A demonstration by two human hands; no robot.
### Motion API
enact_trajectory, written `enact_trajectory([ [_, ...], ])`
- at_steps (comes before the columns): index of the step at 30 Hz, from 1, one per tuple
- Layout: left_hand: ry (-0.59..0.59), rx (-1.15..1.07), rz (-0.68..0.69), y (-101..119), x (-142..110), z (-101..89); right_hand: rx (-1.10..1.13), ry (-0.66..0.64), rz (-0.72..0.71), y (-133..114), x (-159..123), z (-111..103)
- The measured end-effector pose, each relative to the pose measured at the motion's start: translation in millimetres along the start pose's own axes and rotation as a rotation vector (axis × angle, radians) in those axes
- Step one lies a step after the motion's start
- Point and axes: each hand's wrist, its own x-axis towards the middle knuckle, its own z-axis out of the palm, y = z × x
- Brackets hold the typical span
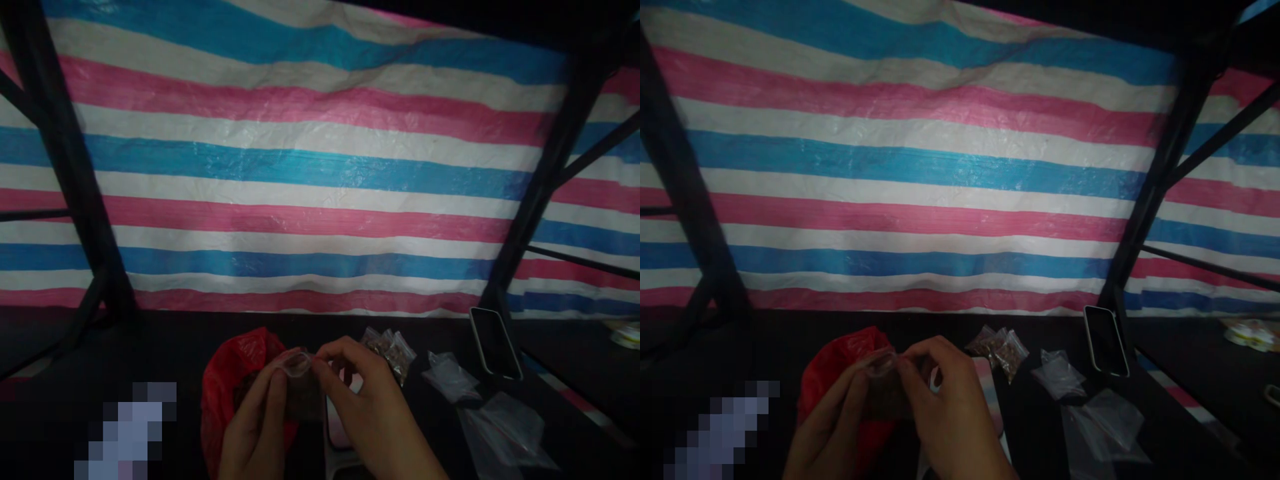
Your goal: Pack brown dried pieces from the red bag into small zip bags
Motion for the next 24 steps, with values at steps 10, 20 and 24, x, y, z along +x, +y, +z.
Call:
enact_trajectory([
  [10, -0.059, 0.02, 0.005, 2.4, -1.7, 10.7, 0.043, 0.02, 0.066, 5.4, 1.9, -11.1],
  [20, -0.087, -0.003, -0.006, -1.8, -5.3, 26.3, -0.032, -0.029, 0.07, 11.5, 0.4, -14.8],
  [24, -0.084, -0.037, -0.053, 1.9, -4.4, 28.0, -0.007, -0.037, 0.081, 16.3, -1.3, -18.3],
])
